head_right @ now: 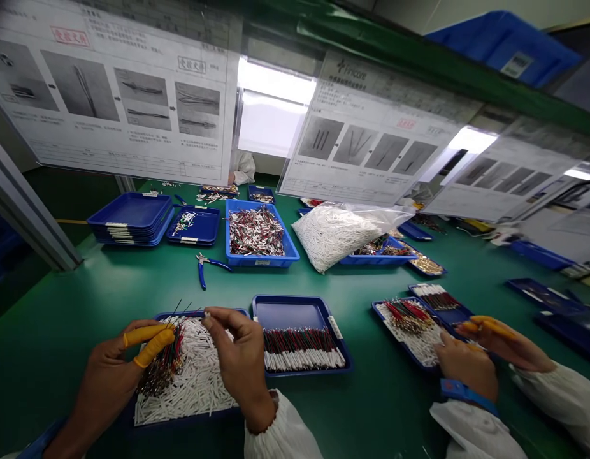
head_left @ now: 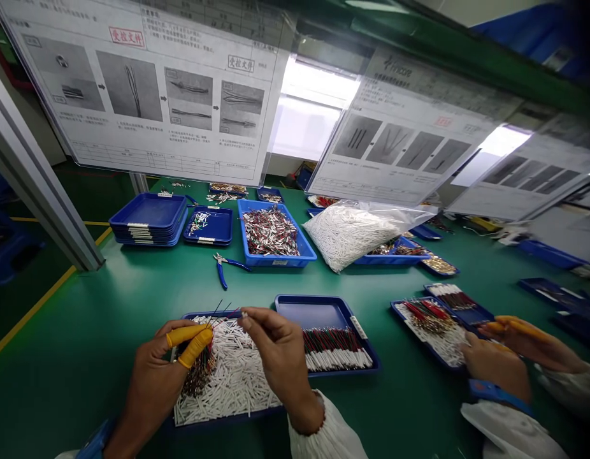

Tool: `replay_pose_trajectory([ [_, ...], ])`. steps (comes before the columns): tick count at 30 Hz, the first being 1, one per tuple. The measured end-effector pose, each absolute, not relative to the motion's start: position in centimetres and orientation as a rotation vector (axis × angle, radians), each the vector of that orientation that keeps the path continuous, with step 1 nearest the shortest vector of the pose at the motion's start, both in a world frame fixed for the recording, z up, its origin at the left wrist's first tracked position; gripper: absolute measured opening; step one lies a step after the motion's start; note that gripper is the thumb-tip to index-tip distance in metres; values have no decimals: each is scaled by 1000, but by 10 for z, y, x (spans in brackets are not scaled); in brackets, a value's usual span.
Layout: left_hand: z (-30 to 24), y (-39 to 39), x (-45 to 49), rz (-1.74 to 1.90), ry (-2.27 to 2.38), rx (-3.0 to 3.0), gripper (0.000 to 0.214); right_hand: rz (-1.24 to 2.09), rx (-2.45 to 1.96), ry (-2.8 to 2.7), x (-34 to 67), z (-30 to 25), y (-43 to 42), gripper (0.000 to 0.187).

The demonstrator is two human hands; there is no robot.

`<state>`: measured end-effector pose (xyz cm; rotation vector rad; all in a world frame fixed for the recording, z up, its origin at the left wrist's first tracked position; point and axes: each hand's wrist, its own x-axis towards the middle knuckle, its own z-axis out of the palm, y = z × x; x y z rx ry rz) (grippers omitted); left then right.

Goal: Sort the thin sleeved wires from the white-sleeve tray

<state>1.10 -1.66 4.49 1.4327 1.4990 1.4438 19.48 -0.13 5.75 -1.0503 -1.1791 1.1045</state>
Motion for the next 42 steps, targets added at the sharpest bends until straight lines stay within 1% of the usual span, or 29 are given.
replay_pose_trajectory([
  [4, 41, -18, 13, 1361, 1415, 1374, 28, 1237, -913, -880, 197, 61, 3, 22],
  [8, 37, -19, 14, 1319, 1401, 1362, 24, 1285, -851, -800, 194, 60, 3, 24],
  [21, 40, -20, 14, 1284, 1444, 1359, 21, 1358, -833, -860, 192, 66, -1, 22],
  [30, 41, -20, 13, 1303, 1417, 1330, 21, 1432, -838, -927, 192, 63, -2, 25],
  [34, 39, -18, 11, 1318, 1464, 1393, 21, 1481, -853, -1045, 192, 63, -3, 29],
  [37, 37, -17, 11, 1306, 1452, 1383, 21, 1454, -885, -1038, 196, 61, 0, 28],
  [42, 32, -17, 12, 1235, 1441, 1408, 24, 1304, -886, -927, 205, 59, 7, 19],
])
